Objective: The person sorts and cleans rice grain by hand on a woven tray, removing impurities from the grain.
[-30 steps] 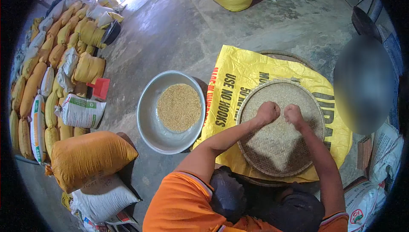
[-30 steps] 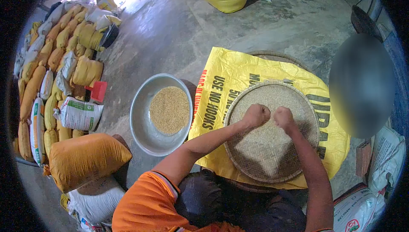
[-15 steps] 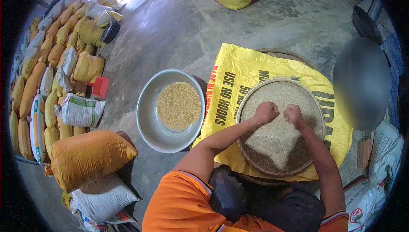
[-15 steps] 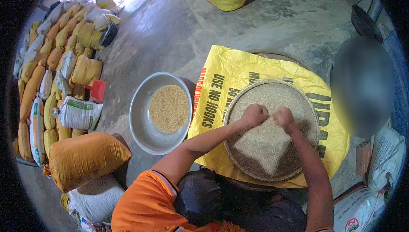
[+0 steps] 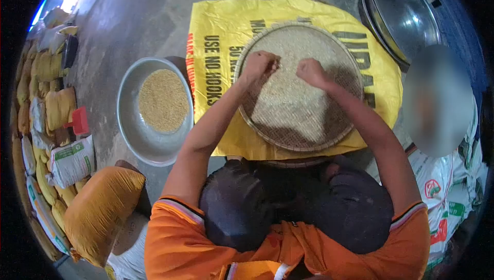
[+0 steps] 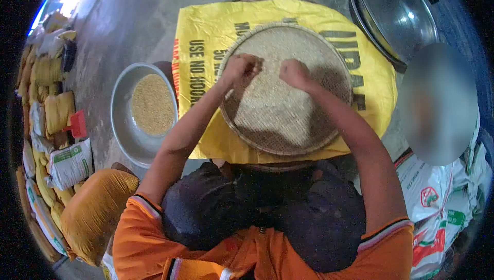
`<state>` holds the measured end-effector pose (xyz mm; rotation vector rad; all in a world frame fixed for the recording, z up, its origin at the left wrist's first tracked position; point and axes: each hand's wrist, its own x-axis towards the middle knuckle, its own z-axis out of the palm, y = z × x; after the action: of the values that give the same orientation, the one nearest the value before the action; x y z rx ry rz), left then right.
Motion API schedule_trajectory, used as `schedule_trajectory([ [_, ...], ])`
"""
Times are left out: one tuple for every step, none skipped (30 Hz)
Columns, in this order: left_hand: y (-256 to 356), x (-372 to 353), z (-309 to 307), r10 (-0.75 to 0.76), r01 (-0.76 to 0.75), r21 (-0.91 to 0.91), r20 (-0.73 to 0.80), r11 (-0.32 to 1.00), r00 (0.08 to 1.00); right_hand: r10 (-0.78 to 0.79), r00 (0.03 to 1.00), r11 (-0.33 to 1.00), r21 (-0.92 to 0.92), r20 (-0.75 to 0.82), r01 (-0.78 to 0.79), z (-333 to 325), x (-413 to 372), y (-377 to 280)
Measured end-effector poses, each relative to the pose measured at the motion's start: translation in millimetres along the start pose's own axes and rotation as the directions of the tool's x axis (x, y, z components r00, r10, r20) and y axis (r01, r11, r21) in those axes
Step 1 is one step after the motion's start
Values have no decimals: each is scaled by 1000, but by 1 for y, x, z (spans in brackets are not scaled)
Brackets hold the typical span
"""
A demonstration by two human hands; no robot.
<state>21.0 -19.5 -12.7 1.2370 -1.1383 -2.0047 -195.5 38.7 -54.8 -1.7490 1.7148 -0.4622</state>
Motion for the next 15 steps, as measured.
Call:
schedule_trajectory([
  [-11, 8, -4, -72, 71, -220, 0, 973, 997, -19, 1000, 999, 47, -12, 19, -4, 1, 0],
  [4, -3, -1, -117, 114, -113, -29, 987, 993, -8, 1000, 999, 44, -6, 8, -10, 1, -5],
  [15, -13, 6, -128, 124, -119, -24, 985, 992, 130, 990, 969, 203, 55, -138, -16, 1, -10],
  [22, -18, 10, -98, 91, -98, -61, 991, 993, 251, 959, 894, 347, 134, -282, -20, 0, -15],
  [22, -21, 9, -66, 59, -74, -99, 996, 993, 256, 957, 893, 345, 139, -289, -22, 0, -19],
  [25, -21, 5, -83, 88, 79, -70, 993, 994, 258, 958, 892, 349, 128, -287, -22, 0, -24],
  [19, -18, 2, -88, 93, 78, -70, 993, 994, 259, 959, 892, 353, 115, -283, -19, 0, -21],
  [13, -15, 0, -50, 82, 267, -124, 960, 991, 261, 958, 890, 354, 119, -287, -12, 2, -17],
  [7, -12, -2, -2, 77, 447, -168, 891, 986, 100, 995, 972, 208, 31, -104, -4, 5, -16],
  [6, -14, -1, -4, 80, 446, -169, 891, 986, -77, 997, 996, 44, -29, 79, -1, 5, -19],
  [4, -16, 2, 14, 53, 438, -147, 897, 989, -75, 997, 996, 46, -26, 76, 0, 3, -20],
  [3, -17, 4, 34, 23, 430, -126, 903, 992, -38, 999, 999, 31, 34, 37, 0, 1, -21],
  [1, -17, 5, 32, 25, 429, -126, 903, 991, 0, 996, 1000, 13, 94, -1, -1, -1, -22],
  [-2, -17, 6, 76, -6, 526, -113, 850, 991, 1, 995, 1000, 15, 96, -2, -3, 0, -24],
  [-4, -17, 7, 119, -36, 616, -94, 787, 989, -11, 994, 1000, 19, 106, 9, -5, 2, -24],
])
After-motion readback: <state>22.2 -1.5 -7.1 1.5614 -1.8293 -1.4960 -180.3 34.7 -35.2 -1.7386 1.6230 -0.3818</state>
